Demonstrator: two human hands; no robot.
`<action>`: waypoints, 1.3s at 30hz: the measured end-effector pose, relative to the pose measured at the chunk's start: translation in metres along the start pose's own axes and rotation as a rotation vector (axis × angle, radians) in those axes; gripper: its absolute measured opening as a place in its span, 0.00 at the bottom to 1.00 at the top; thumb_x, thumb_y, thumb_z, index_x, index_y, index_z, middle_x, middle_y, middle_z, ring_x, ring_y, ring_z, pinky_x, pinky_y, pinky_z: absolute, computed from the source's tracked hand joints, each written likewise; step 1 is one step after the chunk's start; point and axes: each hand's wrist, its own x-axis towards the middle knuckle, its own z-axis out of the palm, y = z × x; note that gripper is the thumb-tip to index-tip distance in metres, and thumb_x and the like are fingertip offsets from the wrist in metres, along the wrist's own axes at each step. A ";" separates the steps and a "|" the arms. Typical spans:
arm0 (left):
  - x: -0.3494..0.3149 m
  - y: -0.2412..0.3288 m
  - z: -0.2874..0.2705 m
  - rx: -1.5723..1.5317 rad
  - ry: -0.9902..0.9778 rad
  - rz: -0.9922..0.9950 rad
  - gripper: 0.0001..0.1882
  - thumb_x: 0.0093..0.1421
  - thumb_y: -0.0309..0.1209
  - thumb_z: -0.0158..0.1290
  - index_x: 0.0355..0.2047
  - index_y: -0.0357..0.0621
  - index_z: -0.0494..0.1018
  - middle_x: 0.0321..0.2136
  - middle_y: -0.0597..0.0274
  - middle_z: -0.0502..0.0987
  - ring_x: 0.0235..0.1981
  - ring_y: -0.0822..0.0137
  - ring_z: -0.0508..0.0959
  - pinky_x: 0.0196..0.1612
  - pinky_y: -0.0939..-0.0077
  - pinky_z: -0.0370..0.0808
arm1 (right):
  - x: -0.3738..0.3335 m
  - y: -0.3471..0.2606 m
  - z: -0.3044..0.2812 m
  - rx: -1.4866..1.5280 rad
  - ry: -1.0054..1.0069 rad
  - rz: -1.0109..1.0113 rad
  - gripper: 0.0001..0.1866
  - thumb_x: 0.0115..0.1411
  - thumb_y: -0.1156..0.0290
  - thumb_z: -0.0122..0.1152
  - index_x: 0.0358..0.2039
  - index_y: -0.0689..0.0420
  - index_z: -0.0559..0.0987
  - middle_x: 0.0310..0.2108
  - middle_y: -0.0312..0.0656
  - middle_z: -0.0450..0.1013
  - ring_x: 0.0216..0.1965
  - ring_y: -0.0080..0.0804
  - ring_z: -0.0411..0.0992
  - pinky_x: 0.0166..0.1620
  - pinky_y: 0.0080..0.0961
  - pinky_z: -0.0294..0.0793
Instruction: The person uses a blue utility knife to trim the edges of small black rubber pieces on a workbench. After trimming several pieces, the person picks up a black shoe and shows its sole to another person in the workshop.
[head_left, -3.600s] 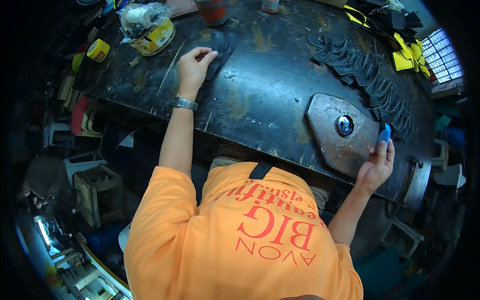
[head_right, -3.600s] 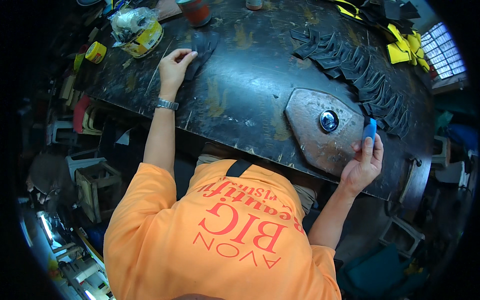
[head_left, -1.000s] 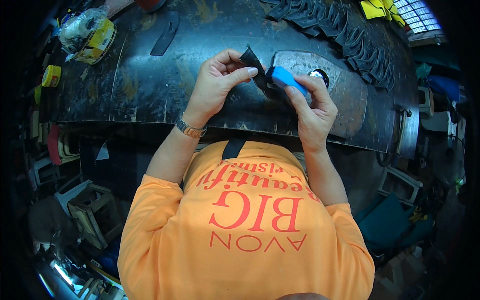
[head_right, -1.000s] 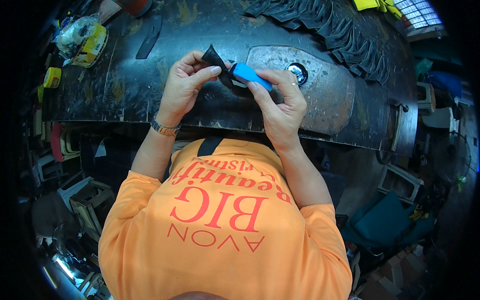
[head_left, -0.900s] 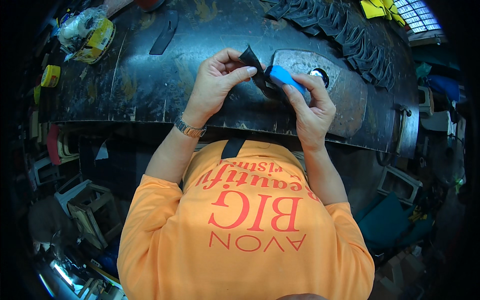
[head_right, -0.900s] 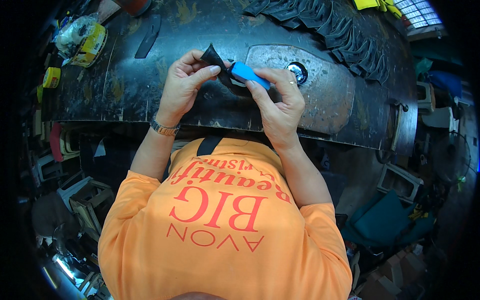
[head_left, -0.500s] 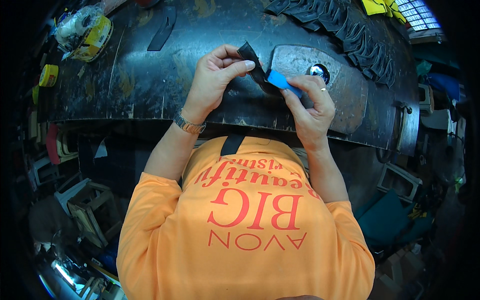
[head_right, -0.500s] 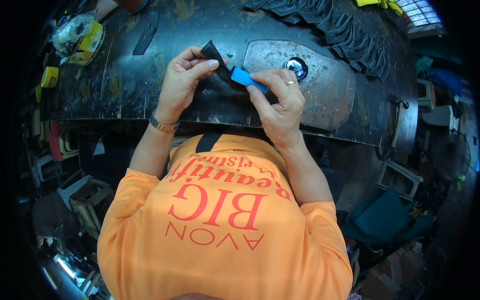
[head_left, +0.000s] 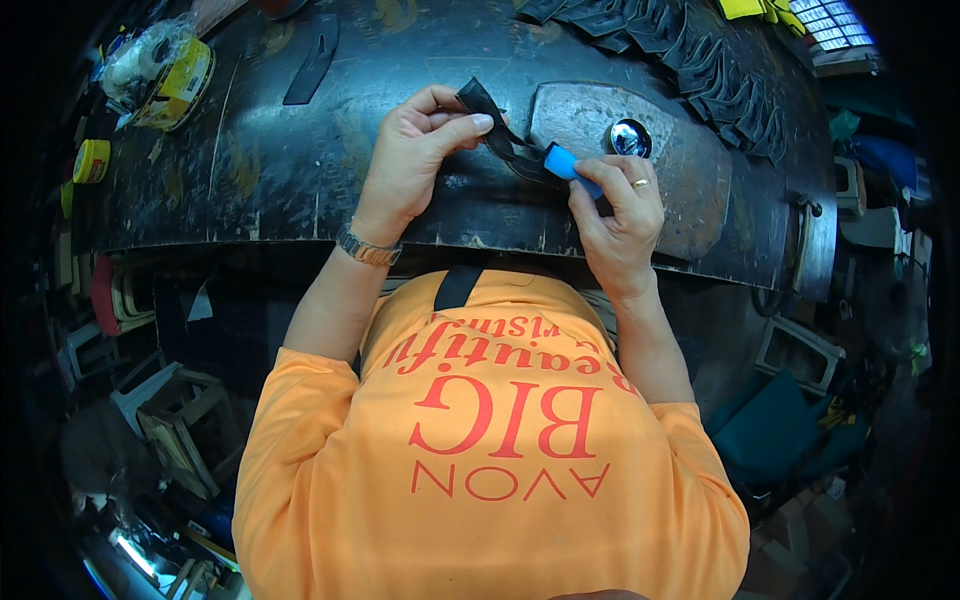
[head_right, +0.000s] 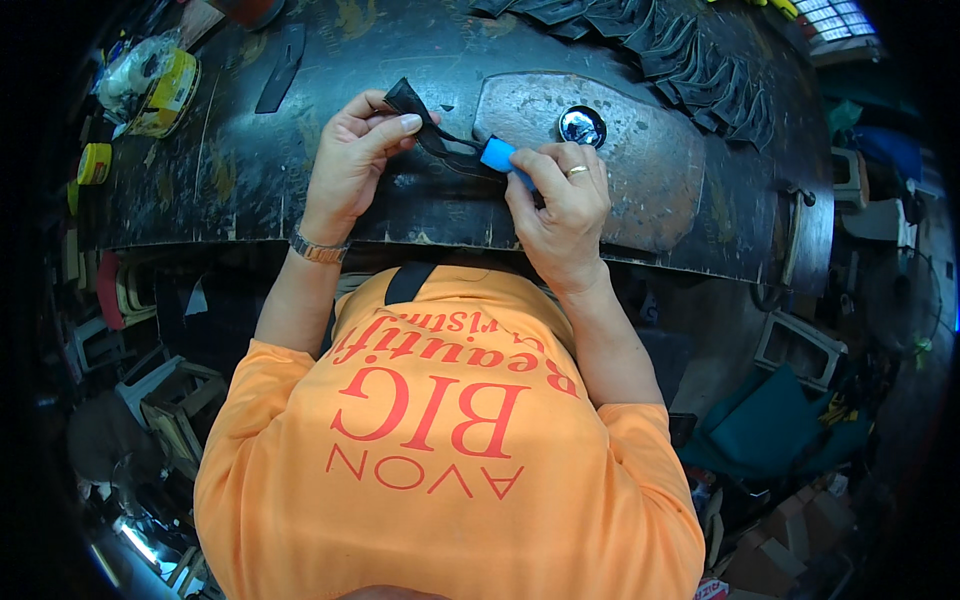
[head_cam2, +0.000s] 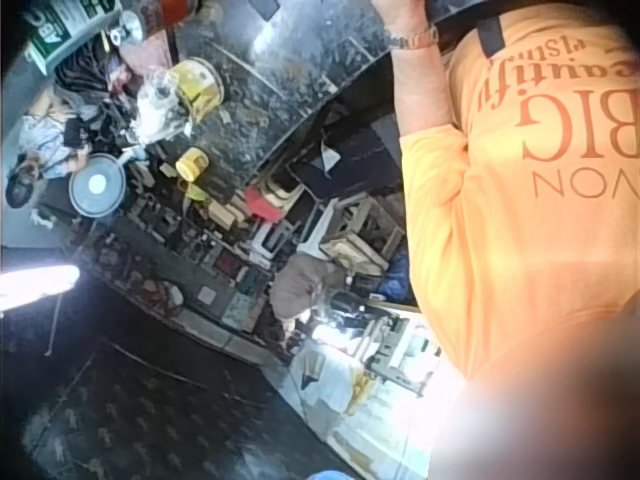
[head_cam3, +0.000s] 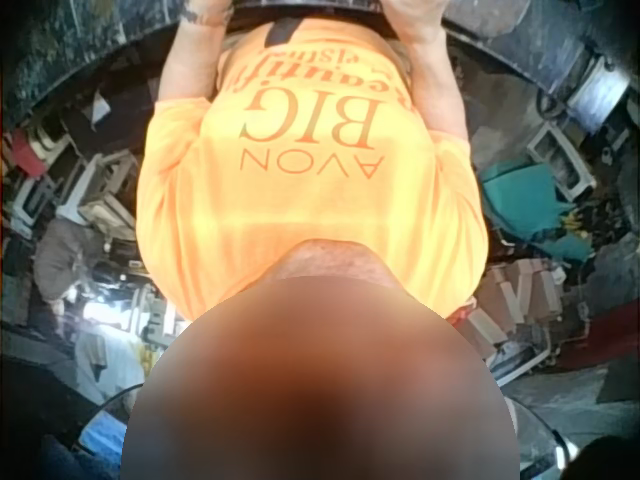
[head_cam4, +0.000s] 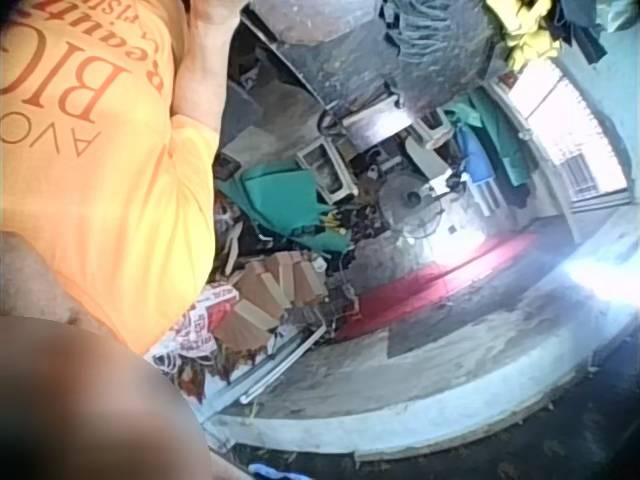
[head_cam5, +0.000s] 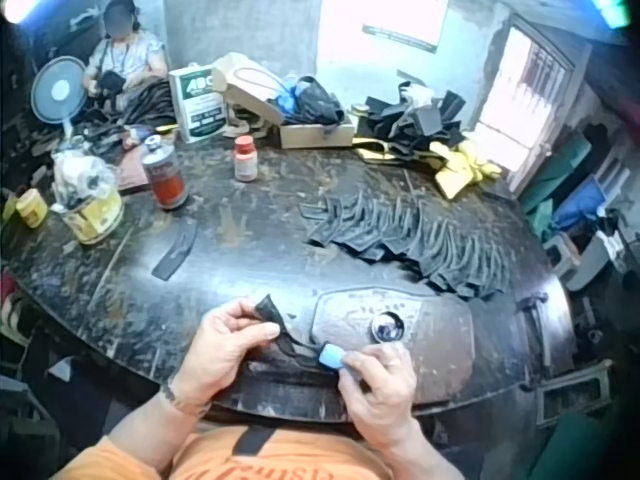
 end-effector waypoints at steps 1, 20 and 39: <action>0.000 0.000 -0.001 -0.017 0.005 -0.008 0.06 0.59 0.23 0.56 0.37 0.45 0.73 0.37 0.55 0.81 0.30 0.80 0.77 0.36 0.89 0.74 | 0.000 0.000 0.000 -0.010 0.001 0.005 0.11 0.44 0.81 0.66 0.31 0.57 0.79 0.28 0.40 0.73 0.31 0.36 0.69 0.35 0.31 0.68; -0.004 0.009 0.009 -0.230 0.125 0.021 0.08 0.58 0.21 0.57 0.37 0.43 0.73 0.35 0.58 0.81 0.32 0.76 0.78 0.39 0.84 0.75 | 0.000 -0.003 -0.004 0.416 0.093 0.330 0.08 0.54 0.79 0.65 0.36 0.60 0.78 0.29 0.37 0.72 0.31 0.24 0.71 0.33 0.23 0.71; -0.018 0.014 0.015 0.740 -0.481 0.705 0.13 0.51 0.16 0.58 0.36 0.42 0.75 0.44 0.56 0.79 0.44 0.60 0.79 0.47 0.70 0.74 | 0.009 0.022 -0.021 1.546 0.127 0.838 0.10 0.64 0.73 0.55 0.46 0.54 0.70 0.33 0.40 0.74 0.28 0.32 0.76 0.36 0.35 0.80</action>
